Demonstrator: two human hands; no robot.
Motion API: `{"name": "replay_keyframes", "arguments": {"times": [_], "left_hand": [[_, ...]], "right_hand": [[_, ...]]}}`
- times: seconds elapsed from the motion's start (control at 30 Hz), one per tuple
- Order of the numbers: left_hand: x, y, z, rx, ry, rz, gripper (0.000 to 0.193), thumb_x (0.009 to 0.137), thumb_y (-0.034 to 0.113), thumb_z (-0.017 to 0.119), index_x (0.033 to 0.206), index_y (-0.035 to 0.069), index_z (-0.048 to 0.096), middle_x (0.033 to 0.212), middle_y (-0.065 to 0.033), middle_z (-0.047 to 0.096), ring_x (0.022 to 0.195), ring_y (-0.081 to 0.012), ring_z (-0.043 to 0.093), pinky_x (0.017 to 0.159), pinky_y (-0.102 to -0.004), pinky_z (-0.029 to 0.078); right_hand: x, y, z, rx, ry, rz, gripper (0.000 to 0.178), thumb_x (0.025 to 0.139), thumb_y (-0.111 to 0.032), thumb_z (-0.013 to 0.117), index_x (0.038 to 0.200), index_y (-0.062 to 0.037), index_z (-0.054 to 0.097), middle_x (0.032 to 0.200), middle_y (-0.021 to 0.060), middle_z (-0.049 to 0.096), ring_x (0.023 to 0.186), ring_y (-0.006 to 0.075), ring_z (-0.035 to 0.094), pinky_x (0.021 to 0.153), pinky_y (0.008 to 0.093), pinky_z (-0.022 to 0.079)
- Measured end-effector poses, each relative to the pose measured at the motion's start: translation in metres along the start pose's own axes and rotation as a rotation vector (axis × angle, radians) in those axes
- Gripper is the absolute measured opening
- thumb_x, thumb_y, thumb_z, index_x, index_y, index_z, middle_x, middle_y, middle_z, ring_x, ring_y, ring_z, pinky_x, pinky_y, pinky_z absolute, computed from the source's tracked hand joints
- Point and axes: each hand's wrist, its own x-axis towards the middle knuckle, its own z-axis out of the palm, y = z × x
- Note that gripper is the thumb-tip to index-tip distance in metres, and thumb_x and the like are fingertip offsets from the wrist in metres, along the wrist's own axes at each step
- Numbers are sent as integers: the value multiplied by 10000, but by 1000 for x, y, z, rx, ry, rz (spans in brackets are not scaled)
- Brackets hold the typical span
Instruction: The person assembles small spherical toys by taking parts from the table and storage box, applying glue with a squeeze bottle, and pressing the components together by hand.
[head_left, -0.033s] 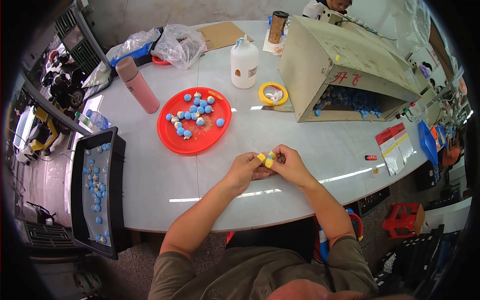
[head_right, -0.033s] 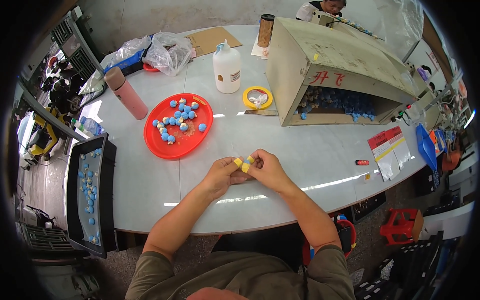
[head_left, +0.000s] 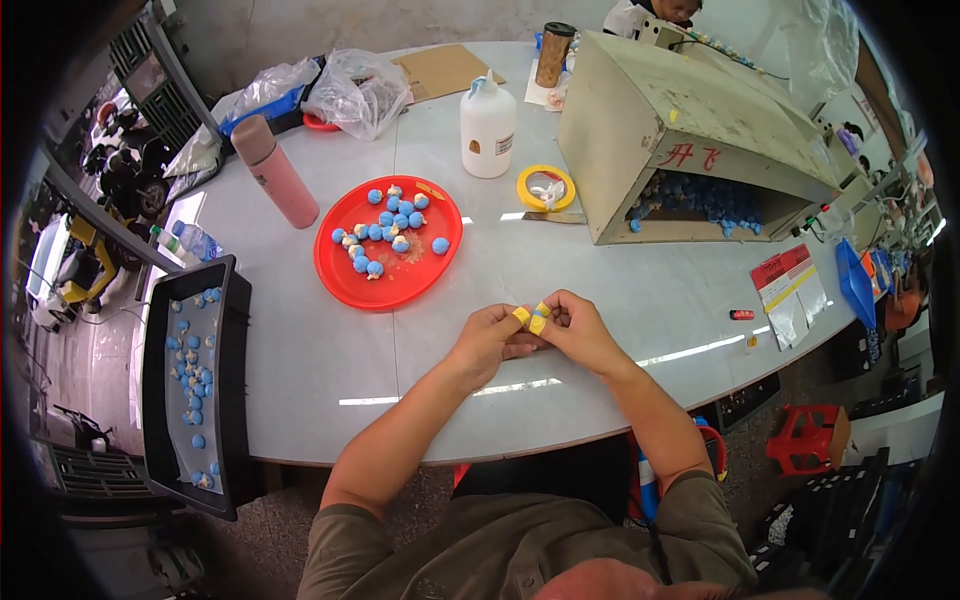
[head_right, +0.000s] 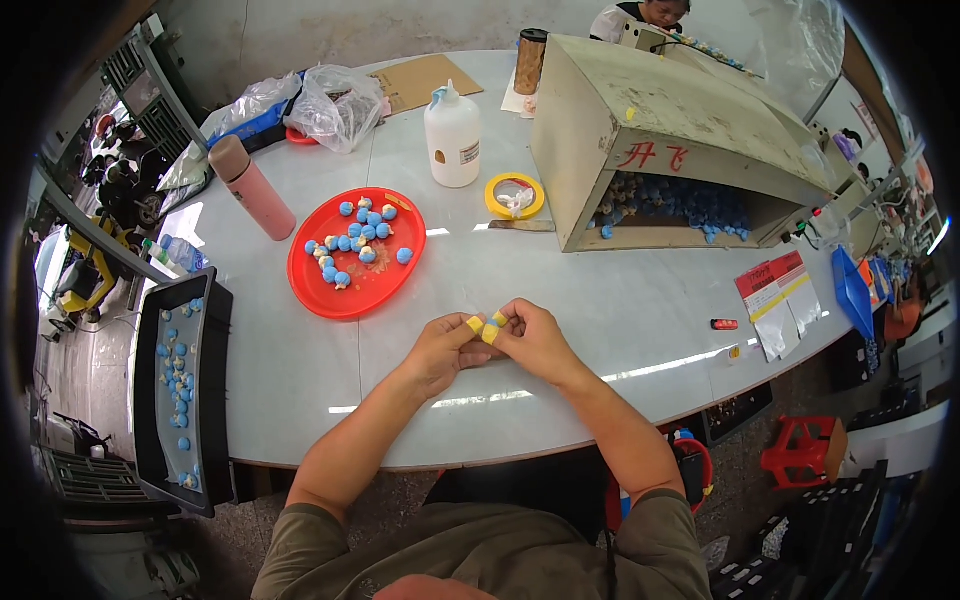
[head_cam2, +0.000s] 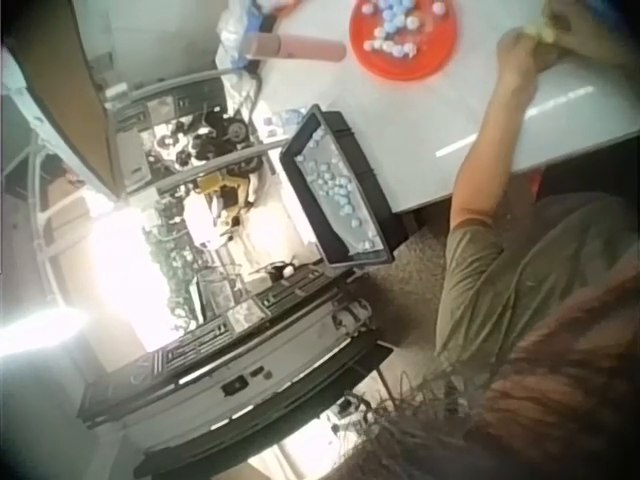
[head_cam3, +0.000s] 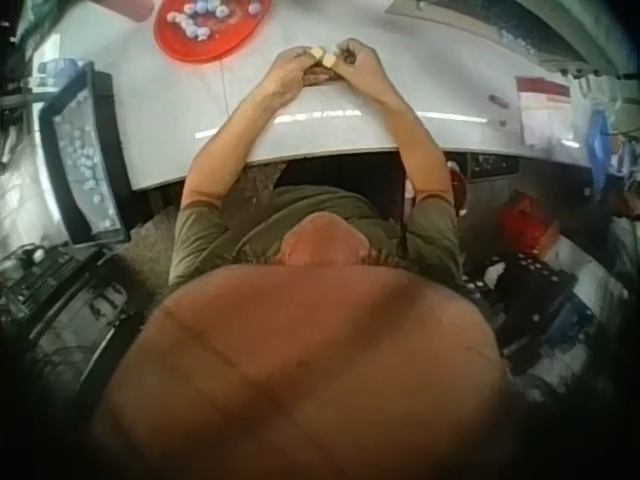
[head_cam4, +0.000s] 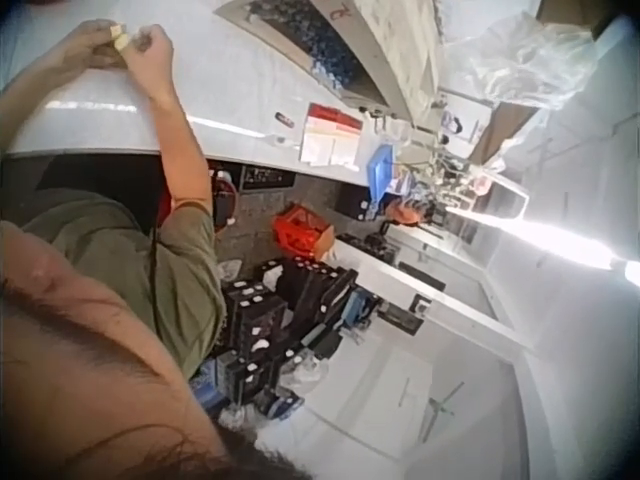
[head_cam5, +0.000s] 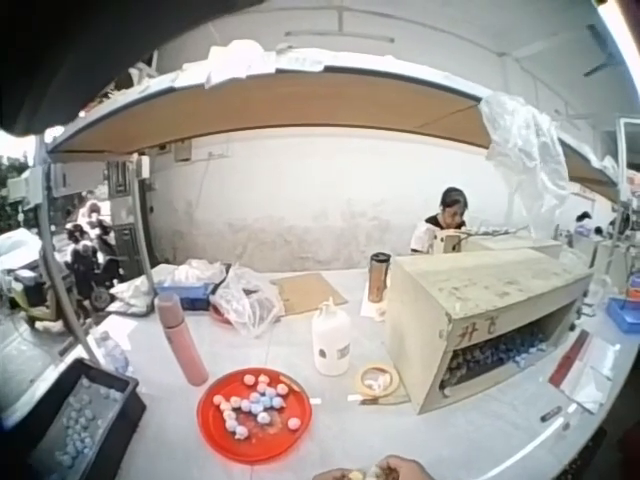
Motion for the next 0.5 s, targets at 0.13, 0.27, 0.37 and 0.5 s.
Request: {"name": "replay_keyframes", "arguments": {"times": [0.13,0.27,0.37,0.5], "left_hand": [[4,-7,-2,-15,49,67,182,959,186,554,1030,18,564,968,-104,659,861,-184,676,716,-257,536],[5,-7,-3,-46,110,156,174,946,170,571,1003,5,565,907,-95,650,793,-167,665,687,-251,534],[5,-4,-6,-50,161,206,172,935,151,585,987,-12,571,872,-98,642,756,-159,650,685,-253,532],[6,-9,-2,-40,150,269,169,928,150,602,958,-15,588,843,-95,641,708,-152,640,668,-259,531]], "right_hand": [[4,-5,4,199,-15,281,166,884,-169,611,890,-6,579,728,1,566,652,57,492,583,221,417],[11,7,24,109,83,135,183,922,-193,548,867,-21,522,761,21,558,693,78,471,604,249,401],[14,10,43,188,158,111,177,933,-175,516,835,-35,470,770,20,519,717,76,440,622,251,389],[7,5,51,402,261,61,167,935,-123,477,796,-62,408,755,-5,434,717,65,383,624,244,371]]}}
